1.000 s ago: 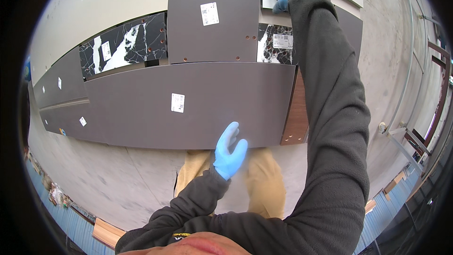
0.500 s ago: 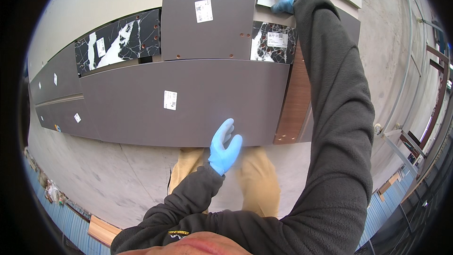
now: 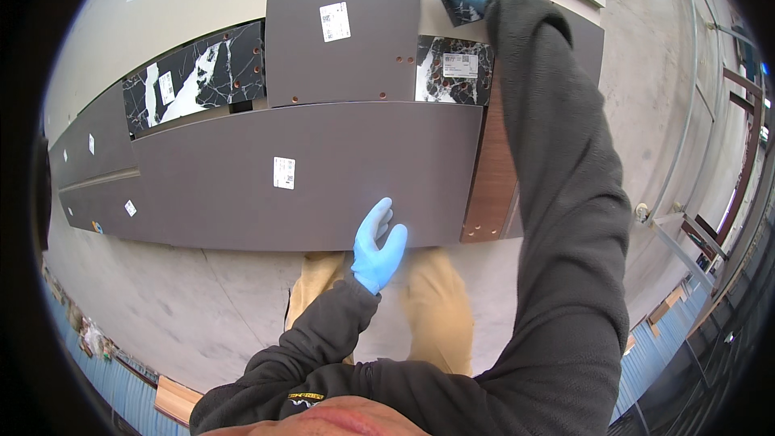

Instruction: The person wipes a curved wooden panel with a cloth, places it on a stack of panels, then picks up two small square tiles and places them on the panel stack. The person then walks to a table, picks up a spray bottle, and walks toward a large cabinet.

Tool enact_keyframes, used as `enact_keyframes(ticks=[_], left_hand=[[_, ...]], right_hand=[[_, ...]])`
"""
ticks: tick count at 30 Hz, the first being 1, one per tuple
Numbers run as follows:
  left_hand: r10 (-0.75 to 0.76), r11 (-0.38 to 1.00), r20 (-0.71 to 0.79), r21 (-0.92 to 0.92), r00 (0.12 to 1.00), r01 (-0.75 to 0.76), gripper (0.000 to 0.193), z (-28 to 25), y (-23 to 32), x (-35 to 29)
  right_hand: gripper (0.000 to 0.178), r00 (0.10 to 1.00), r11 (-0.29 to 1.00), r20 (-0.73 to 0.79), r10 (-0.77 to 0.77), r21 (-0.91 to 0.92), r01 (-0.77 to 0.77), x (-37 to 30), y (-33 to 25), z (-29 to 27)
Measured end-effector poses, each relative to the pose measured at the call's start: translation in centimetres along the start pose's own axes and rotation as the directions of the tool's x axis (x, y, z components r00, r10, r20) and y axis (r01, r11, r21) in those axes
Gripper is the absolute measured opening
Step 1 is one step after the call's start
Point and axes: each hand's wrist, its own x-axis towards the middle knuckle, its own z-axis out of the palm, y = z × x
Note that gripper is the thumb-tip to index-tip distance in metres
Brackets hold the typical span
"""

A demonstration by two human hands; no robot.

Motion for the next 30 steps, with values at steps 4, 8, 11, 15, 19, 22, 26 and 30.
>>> enact_keyframes(ticks=[4,8,11,15,19,22,26,30], left_hand=[[0.014,1.000,0.012,-0.020,1.000,-0.013,0.061,-0.1,0.0,0.1],[-0.004,1.000,0.046,-0.026,0.999,0.005,0.061,-0.6,0.0,-0.1],[-0.005,0.999,0.062,-0.041,0.998,0.007,0.061,-1.1,0.1,-0.2],[-0.006,0.999,0.062,-0.051,0.998,0.009,0.061,-1.5,0.4,-0.2],[-0.001,0.998,0.068,-0.058,0.998,0.005,0.060,-1.8,0.5,-0.3],[-0.009,0.999,0.067,-0.050,0.998,0.013,0.060,-2.0,0.5,-0.4],[-0.001,0.999,0.074,-0.050,0.997,0.004,0.059,-2.1,0.3,-0.4],[0.002,0.998,0.067,-0.058,0.998,0.002,0.059,-2.0,0.3,-0.3]], right_hand=[[0.111,0.982,0.975,-0.165,0.091,-0.186,-0.122,2.1,0.8,3.8],[0.103,0.988,0.973,-0.128,0.082,-0.202,-0.107,1.9,0.1,3.9],[0.106,0.990,0.967,-0.114,0.087,-0.230,-0.111,0.8,-0.3,3.0],[0.113,0.902,0.745,-0.112,-0.417,-0.611,0.268,-0.2,0.1,3.2],[0.123,0.808,0.575,-0.047,-0.587,-0.728,0.375,-0.8,0.1,4.3],[0.122,0.867,0.575,0.006,-0.499,-0.746,0.336,-1.4,-1.0,4.2],[0.115,0.896,0.547,0.036,-0.443,-0.781,0.302,-2.0,-2.5,3.2],[0.112,0.902,0.501,0.024,-0.431,-0.825,0.261,-2.1,-2.7,3.0]])
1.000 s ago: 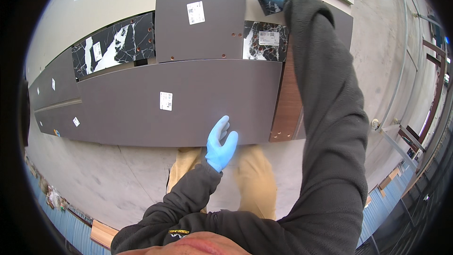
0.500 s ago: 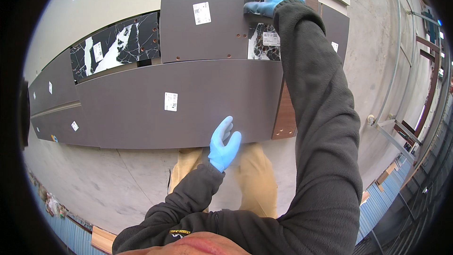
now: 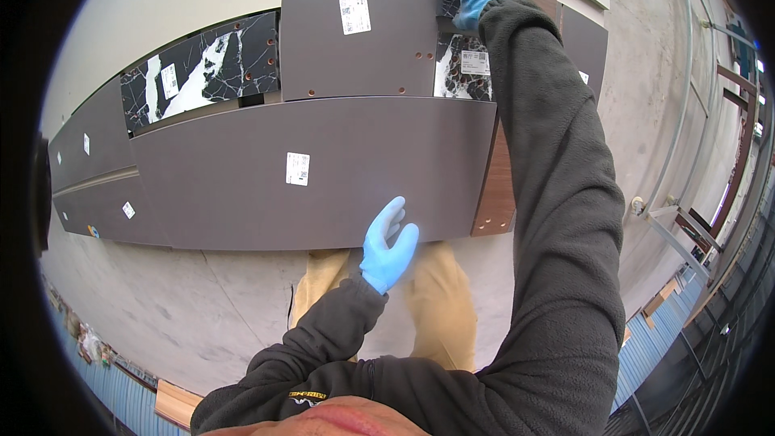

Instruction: The person wipes a curved wooden panel with a cloth, places it on a stack of panels, then picks up two small square tiles and places them on the panel stack. The person then walks to a table, picks up a spray bottle, and walks toward a large cabinet.

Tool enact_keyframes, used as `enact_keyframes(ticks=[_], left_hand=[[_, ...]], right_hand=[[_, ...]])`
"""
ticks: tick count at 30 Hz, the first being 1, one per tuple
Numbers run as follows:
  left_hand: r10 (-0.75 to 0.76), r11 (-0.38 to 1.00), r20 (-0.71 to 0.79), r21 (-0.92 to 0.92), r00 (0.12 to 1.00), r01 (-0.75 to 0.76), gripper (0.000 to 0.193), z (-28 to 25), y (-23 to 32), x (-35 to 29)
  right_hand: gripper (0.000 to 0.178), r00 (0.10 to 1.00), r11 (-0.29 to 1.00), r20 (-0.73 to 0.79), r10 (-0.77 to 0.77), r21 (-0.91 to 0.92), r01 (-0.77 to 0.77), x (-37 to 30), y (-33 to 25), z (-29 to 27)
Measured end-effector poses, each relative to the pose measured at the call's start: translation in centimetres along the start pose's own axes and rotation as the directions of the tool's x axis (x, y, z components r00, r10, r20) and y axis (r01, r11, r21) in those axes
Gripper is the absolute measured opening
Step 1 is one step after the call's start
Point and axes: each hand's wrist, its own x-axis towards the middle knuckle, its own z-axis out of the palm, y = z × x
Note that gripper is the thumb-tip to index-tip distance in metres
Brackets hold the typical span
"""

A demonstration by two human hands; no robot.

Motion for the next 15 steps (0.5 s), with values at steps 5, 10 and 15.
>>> enact_keyframes(ticks=[5,10,15], left_hand=[[-0.007,1.000,0.006,-0.008,1.000,0.007,0.060,0.1,0.0,0.1],[-0.019,1.000,0.007,0.010,1.000,0.019,0.060,0.3,0.2,0.2],[-0.037,0.999,0.012,0.006,0.999,0.037,0.059,0.6,0.3,0.3]], right_hand=[[0.114,1.000,0.999,-0.008,0.008,-0.033,-0.008,0.1,-0.1,0.5],[0.115,0.991,0.999,0.132,0.031,-0.041,-0.026,0.2,-0.7,-0.3],[0.107,0.999,0.956,0.022,-0.039,0.291,0.031,0.2,0.6,0.9]])
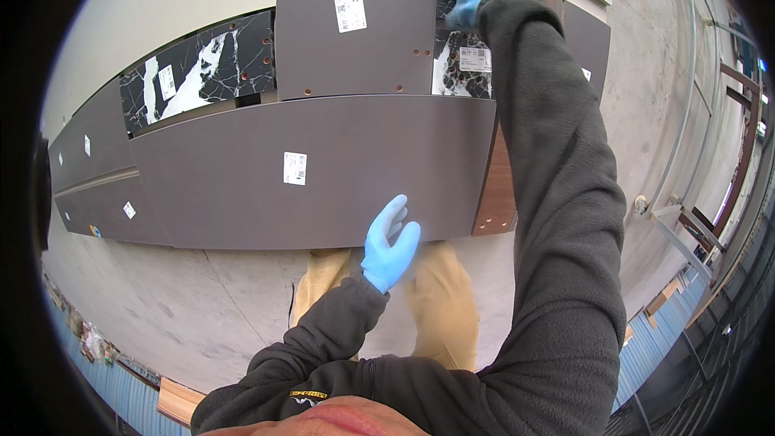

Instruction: The person wipes a curved wooden panel with a cloth, places it on a stack of panels, then picks up two small square tiles and places them on the panel stack. The person then walks to a table, picks up a spray bottle, and walks toward a large cabinet.

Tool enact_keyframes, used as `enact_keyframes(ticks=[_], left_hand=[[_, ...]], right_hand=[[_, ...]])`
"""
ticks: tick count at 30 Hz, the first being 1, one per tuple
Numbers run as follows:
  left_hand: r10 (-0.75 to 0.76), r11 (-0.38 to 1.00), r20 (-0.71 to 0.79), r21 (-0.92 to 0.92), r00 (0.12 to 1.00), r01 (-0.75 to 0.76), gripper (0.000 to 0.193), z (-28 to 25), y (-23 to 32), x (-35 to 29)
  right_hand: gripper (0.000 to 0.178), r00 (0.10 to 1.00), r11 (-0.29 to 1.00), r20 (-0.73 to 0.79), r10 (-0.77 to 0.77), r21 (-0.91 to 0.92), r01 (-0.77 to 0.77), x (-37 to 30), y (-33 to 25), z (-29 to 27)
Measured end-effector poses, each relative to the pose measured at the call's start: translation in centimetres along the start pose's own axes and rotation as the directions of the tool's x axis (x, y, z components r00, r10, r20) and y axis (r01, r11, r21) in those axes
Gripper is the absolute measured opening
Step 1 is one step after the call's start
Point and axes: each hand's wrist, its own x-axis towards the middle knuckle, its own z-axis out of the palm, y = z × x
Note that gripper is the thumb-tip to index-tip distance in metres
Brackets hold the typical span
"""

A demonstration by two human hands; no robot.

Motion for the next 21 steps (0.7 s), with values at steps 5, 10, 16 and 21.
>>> enact_keyframes(ticks=[5,10,16,21], left_hand=[[-0.008,1.000,0.000,-0.011,1.000,0.008,0.059,0.3,-0.1,0.1],[-0.002,1.000,0.001,-0.005,1.000,0.002,0.060,0.6,-0.4,0.3],[-0.014,1.000,-0.008,0.006,1.000,0.014,0.060,0.9,-0.6,0.3],[-0.002,1.000,-0.013,0.017,1.000,0.002,0.060,1.1,-0.6,0.3]], right_hand=[[0.076,0.991,0.992,-0.127,0.037,0.128,-0.020,1.0,3.9,2.2],[0.066,0.984,0.995,-0.173,-0.040,-0.092,0.025,1.1,4.9,4.4],[0.066,0.979,0.998,-0.199,-0.043,-0.054,0.033,0.1,4.4,5.4],[0.066,0.974,0.997,-0.215,-0.073,-0.032,0.067,-0.3,4.1,5.7]])
